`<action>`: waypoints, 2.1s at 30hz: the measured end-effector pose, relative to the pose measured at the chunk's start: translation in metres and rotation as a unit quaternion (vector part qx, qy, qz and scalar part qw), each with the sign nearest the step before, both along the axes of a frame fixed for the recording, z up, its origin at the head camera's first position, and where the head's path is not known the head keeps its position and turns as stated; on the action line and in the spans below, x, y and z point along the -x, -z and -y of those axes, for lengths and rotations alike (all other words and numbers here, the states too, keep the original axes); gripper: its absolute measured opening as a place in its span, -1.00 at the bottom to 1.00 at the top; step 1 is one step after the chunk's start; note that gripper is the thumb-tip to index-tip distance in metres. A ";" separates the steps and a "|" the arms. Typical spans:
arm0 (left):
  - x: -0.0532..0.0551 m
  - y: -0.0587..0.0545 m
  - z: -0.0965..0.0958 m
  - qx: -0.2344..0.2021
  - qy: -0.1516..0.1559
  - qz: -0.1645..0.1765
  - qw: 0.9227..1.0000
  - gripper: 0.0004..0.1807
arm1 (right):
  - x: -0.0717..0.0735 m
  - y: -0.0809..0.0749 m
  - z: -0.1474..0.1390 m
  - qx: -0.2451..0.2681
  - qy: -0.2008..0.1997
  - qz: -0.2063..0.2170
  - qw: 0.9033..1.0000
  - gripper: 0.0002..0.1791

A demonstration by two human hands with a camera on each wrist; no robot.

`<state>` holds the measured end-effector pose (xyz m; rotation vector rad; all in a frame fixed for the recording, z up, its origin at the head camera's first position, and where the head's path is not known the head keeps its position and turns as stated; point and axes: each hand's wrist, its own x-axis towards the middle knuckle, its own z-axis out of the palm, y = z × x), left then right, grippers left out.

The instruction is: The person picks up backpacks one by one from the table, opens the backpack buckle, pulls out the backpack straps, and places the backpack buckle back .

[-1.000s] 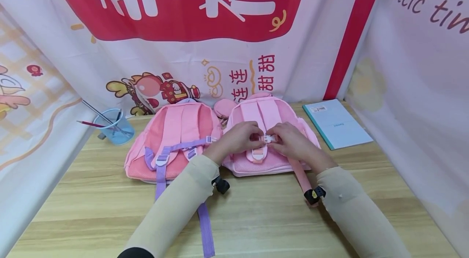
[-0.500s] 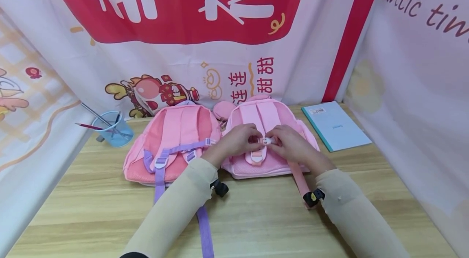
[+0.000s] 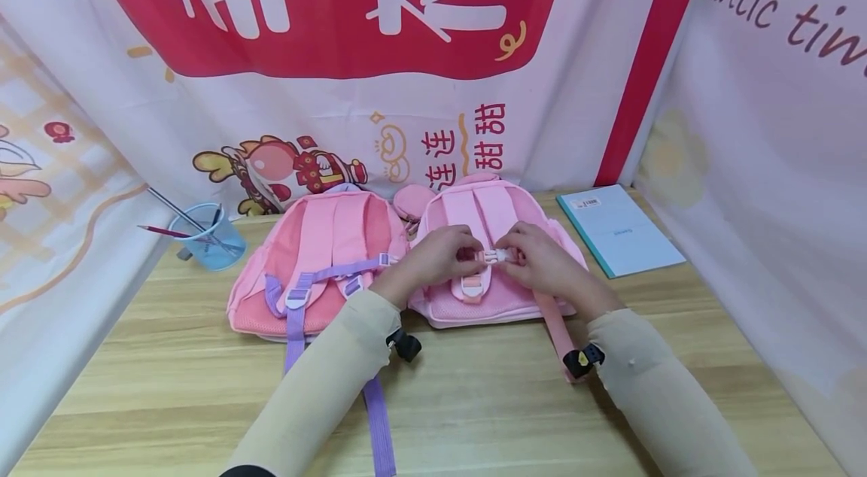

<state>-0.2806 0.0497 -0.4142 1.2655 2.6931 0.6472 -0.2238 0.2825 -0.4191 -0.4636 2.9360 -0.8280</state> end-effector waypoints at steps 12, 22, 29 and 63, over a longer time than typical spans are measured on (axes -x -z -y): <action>0.001 -0.001 0.001 -0.004 0.004 -0.011 1.000 -0.72 | -0.003 -0.008 -0.009 0.030 0.007 -0.006 0.999 -0.53; 0.002 0.001 0.001 -0.002 0.004 -0.003 1.000 -0.74 | -0.002 -0.009 -0.020 0.083 0.000 0.015 0.996 -0.53; 0.001 0.000 0.002 -0.006 0.007 -0.005 1.000 -0.74 | -0.004 -0.013 -0.031 0.053 0.019 0.041 0.998 -0.47; -0.001 -0.004 0.000 -0.001 -0.011 0.000 1.000 -0.70 | 0.001 -0.009 -0.026 0.011 0.004 0.019 1.000 -0.68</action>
